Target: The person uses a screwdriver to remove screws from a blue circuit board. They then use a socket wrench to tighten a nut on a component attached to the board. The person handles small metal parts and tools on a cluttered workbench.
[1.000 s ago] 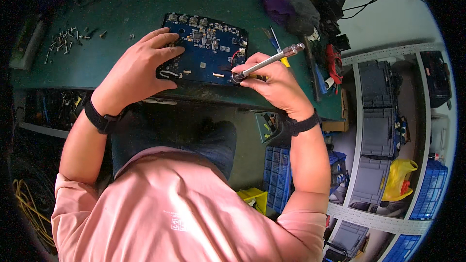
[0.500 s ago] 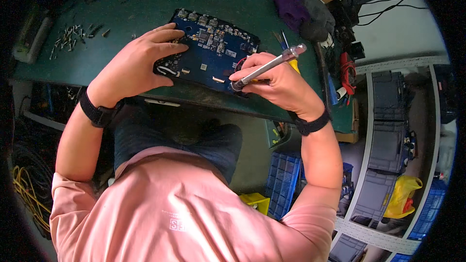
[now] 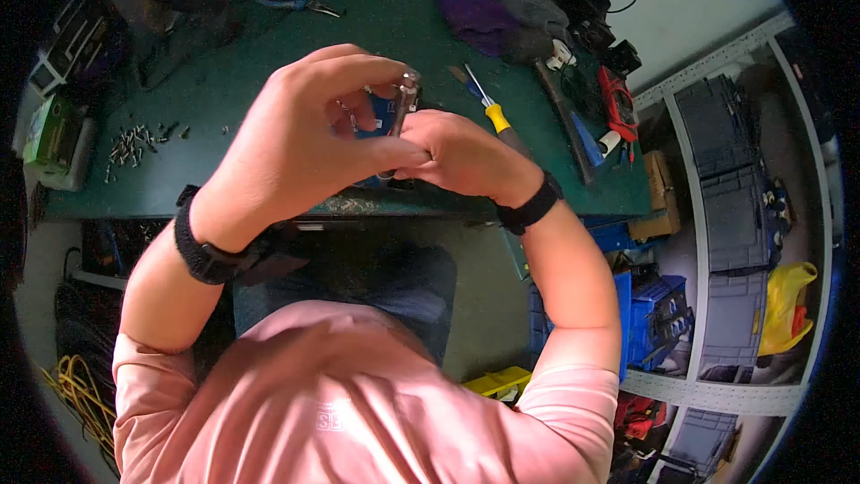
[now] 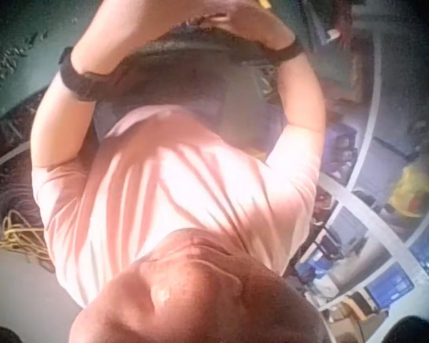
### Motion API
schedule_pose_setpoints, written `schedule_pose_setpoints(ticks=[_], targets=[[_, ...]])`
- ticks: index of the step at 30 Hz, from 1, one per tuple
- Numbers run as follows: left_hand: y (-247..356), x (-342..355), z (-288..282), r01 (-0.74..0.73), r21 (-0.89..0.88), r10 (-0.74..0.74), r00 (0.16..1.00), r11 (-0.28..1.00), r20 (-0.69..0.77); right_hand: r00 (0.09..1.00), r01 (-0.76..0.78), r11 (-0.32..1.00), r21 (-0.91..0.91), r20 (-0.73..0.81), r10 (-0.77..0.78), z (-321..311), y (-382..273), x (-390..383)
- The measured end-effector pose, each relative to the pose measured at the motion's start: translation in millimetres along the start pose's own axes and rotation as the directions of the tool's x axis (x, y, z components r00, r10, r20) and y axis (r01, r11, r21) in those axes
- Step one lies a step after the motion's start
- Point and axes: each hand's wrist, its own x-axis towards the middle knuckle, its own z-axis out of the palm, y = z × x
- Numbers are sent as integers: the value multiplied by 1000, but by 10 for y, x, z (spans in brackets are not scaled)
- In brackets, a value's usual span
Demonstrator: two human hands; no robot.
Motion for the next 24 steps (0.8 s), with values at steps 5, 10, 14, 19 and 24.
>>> schedule_pose_setpoints(ticks=[5, 10, 14, 19, 24], targets=[[130, 149, 158, -43, 57, 49, 994, 997, -96, 987, -147, 974, 173, -33, 155, 11, -206, -59], [153, 132, 144, 63, 42, -61, 996, 997, -62, 996, -61, 998, 18, -65, 62, 46, -103, -98], [199, 130, 123, 97, -4, -98, 994, 995, -52, 975, -18, 978, -209, -220, -29, -4, -128, -232], [153, 129, 153, 11, 29, -10, 999, 1000, -36, 978, -122, 929, -349, -202, 53, -53, -18, -272], [154, 132, 159, -21, -23, 20, 1000, 1000, -24, 951, -110, 945, -308, -309, 10, 33, 65, -73]])
